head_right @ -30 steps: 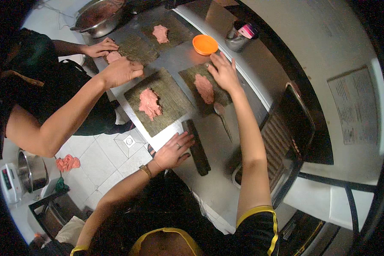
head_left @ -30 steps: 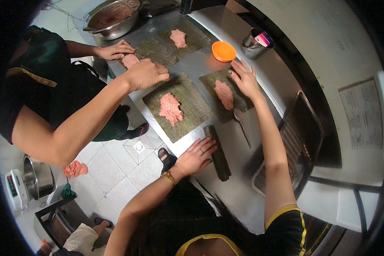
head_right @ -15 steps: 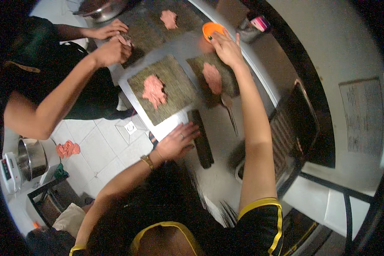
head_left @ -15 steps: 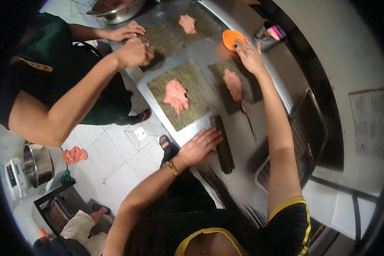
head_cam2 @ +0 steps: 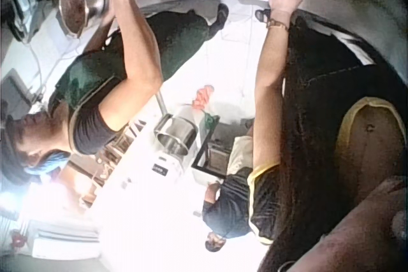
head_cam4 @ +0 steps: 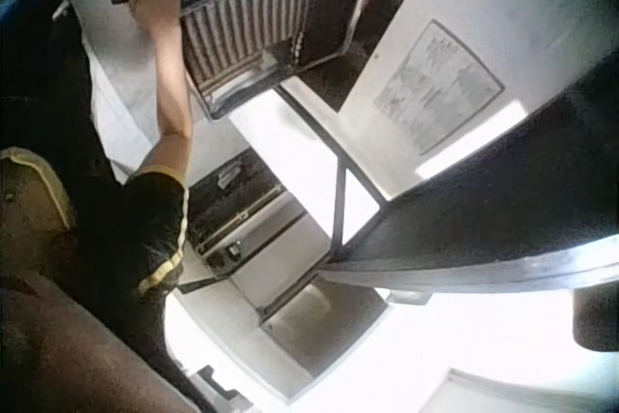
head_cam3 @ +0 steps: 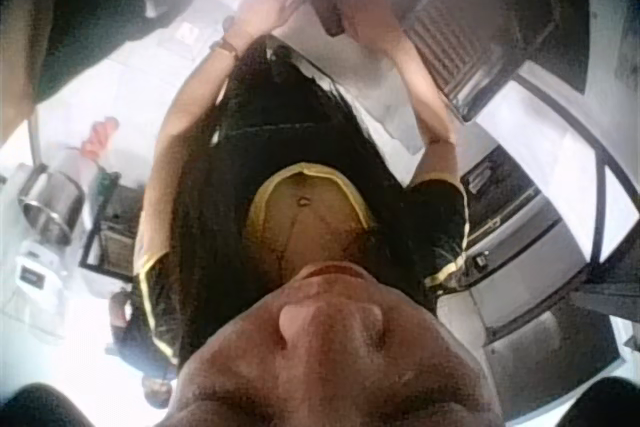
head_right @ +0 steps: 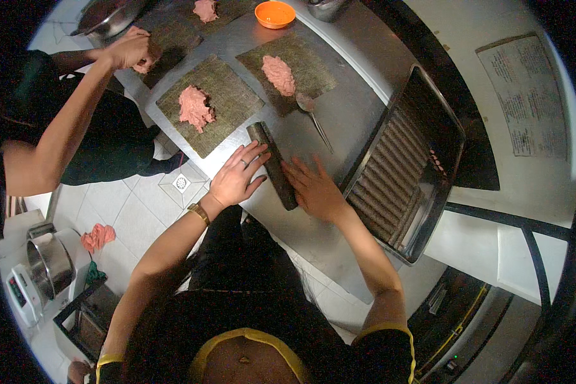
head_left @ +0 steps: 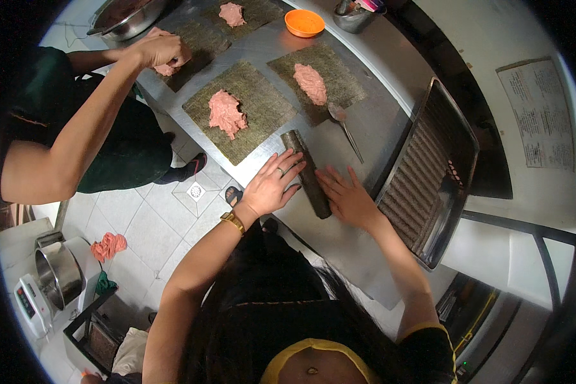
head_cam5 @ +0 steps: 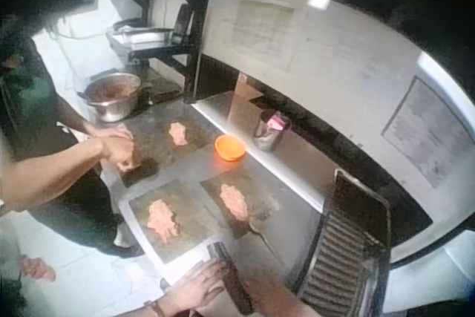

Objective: The person spreads a pink filling onto sheets of nori laid on a stainless steel counter, then rolls them into cylindrical shapes using a bamboo mat. The person places the finished rolls onto a metal tray. Another person works alongside, performing similar actions.

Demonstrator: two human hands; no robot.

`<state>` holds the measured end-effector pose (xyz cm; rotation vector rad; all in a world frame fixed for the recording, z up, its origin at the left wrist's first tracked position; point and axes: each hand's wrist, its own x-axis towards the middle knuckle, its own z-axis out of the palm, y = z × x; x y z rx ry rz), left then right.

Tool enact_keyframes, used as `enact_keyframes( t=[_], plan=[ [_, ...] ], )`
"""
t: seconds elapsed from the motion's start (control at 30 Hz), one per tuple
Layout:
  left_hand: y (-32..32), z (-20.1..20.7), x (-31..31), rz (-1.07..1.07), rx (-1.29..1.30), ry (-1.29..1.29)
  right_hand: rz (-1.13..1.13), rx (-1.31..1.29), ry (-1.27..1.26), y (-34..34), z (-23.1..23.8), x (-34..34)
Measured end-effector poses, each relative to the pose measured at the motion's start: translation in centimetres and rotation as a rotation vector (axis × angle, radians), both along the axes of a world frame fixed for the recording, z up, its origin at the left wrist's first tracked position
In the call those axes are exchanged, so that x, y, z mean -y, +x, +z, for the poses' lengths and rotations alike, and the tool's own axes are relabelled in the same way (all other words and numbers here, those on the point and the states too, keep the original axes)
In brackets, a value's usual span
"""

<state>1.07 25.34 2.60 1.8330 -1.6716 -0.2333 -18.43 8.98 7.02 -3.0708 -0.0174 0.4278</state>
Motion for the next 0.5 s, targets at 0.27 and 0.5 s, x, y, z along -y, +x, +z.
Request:
enact_keyframes(
  t=[0.27,0.5],
  plan=[
    [0.2,-0.1,-0.5,0.013,-0.006,0.010,-0.087,-0.163,0.263,-0.1,5.7,1.6],
    [0.2,-0.7,0.0,-0.016,-0.012,0.027,-0.229,0.435,0.177,17.2,3.6,14.4]
  ],
)
